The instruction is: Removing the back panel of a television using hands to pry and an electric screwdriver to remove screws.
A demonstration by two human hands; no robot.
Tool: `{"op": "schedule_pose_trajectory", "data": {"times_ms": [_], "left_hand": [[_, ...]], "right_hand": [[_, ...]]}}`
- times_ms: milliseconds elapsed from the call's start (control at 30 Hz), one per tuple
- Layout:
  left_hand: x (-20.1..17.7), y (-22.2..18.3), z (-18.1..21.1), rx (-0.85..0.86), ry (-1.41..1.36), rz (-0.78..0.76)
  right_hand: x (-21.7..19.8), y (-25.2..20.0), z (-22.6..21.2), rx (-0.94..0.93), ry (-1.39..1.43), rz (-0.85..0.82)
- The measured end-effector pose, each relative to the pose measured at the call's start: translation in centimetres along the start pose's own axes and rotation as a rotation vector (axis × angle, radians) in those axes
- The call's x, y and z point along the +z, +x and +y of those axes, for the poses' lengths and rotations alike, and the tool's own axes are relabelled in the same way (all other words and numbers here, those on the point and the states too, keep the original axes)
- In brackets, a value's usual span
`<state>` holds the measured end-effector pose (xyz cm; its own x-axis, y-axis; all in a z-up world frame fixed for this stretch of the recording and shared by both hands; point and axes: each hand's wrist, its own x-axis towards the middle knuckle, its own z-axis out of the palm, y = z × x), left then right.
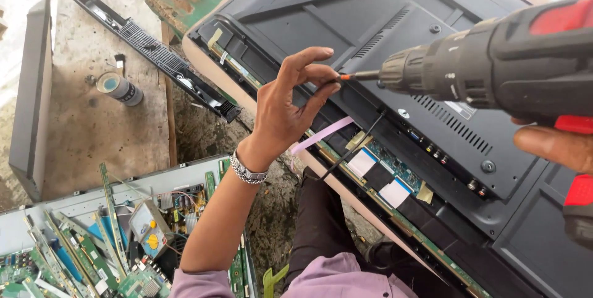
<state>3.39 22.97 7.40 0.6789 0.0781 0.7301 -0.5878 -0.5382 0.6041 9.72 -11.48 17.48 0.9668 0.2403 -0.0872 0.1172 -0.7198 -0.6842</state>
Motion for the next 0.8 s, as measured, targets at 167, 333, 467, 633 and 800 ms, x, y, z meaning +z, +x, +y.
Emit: {"op": "schedule_pose_trajectory", "data": {"times_ms": [167, 333, 467, 633, 800], "left_hand": [[-0.8, -0.3, -0.5, 0.003, -0.036, -0.009], [-1.2, -0.6, -0.5, -0.041, -0.004, 0.015], [-1.2, -0.7, -0.7, -0.034, -0.025, 0.029], [-0.4, -0.7, -1.3, -0.052, -0.010, 0.052], [0.5, -1.0, -1.7, -0.134, -0.060, 0.075]], "right_hand": [[0.0, 1.0, -2.4, -0.100, -0.040, -0.076], [0.3, 1.5, -4.5, -0.468, -0.092, -0.176], [1.1, 0.5, -6.0, 0.018, -0.005, -0.106], [1.9, 1.5, -7.6, 0.232, -0.196, -0.229], [2.0, 4.1, -6.6, -0.169, -0.127, -0.305]]}}
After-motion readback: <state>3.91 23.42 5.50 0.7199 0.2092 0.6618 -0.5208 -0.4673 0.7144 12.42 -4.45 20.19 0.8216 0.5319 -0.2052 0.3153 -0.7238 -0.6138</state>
